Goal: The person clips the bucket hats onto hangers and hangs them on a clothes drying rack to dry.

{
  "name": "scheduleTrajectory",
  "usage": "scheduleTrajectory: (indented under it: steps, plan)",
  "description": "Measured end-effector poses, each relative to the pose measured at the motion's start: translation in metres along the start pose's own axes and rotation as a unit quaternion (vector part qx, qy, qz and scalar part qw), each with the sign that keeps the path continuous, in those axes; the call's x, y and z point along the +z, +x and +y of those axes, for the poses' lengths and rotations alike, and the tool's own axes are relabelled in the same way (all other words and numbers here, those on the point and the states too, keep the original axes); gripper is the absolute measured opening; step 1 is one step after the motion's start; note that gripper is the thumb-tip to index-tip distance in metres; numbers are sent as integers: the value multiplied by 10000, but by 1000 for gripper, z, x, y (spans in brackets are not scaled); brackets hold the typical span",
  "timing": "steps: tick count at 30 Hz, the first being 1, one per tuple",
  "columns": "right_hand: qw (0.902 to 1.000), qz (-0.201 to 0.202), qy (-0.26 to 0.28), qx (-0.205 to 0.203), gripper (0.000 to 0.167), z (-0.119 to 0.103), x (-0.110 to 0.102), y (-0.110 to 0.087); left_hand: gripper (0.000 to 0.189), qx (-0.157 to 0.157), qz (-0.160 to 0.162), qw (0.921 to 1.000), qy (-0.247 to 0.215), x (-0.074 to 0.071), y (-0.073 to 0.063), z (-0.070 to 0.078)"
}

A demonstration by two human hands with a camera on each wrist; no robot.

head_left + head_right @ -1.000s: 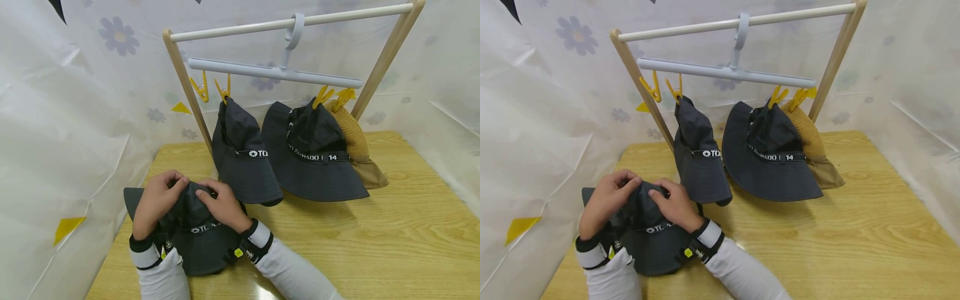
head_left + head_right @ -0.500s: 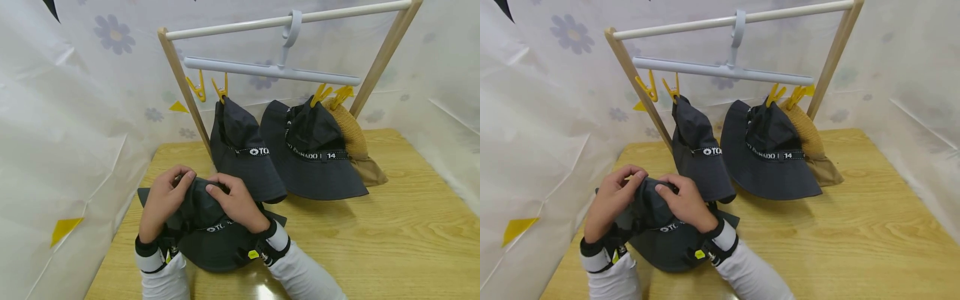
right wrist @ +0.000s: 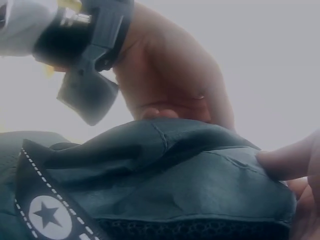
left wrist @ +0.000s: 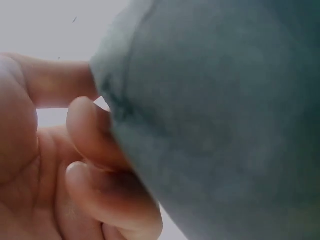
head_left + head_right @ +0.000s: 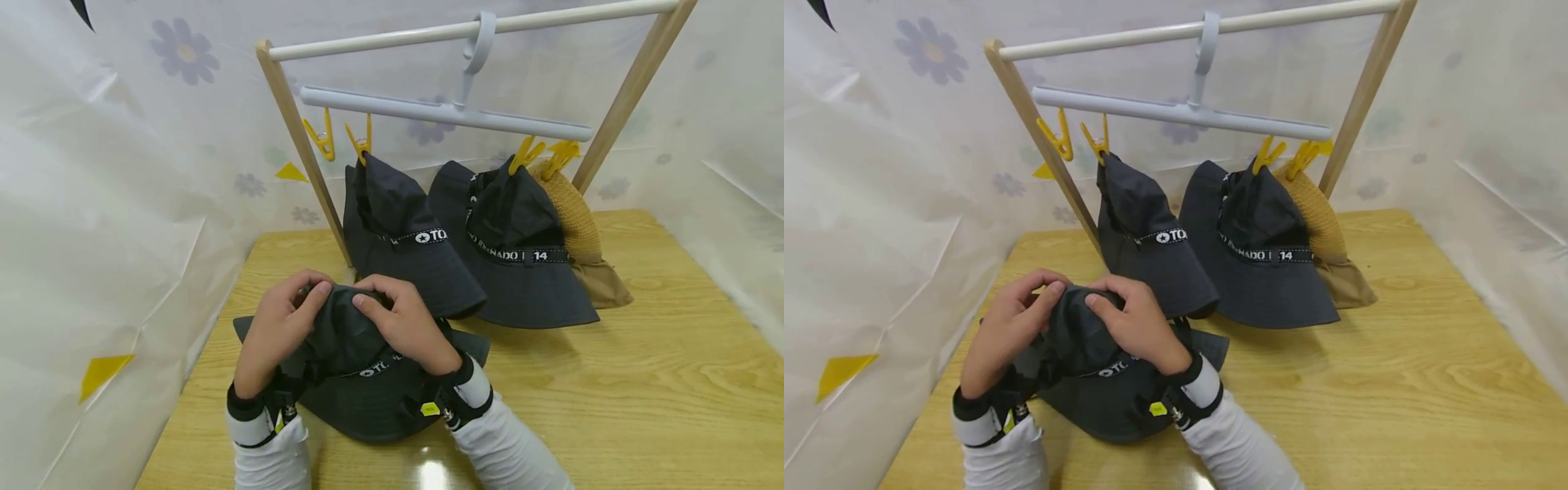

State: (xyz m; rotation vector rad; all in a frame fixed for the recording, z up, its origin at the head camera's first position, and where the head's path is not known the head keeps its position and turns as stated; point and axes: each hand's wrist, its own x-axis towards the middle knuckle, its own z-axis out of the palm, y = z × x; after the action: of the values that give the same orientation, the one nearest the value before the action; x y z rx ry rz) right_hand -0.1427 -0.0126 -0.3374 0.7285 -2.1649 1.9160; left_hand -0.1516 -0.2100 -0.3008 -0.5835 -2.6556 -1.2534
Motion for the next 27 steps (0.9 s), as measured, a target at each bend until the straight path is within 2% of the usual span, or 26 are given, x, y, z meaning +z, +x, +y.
scheduleTrajectory:
  steps: [5,9,14,20,27]
  plan:
    - [10000,30,-60,35,14,-4,-3,0,22,-121,-208,9996,-178,-1,1,1]
    - [9999,48,-70,62,14,-5,-5,0,22,-66,-381,9981,-474,0,1,1]
    - [9999,112,-42,6,14,-3,-7,-2,23,12,-554,9964,-635,5,1,2]
    - [9997,196,-111,-95,13,-6,-10,-3,23,41,-604,9944,-862,7,0,5]
    - [9999,67,-142,-56,13,-9,-13,-5,22,101,-642,9921,-1070,8,-2,5]
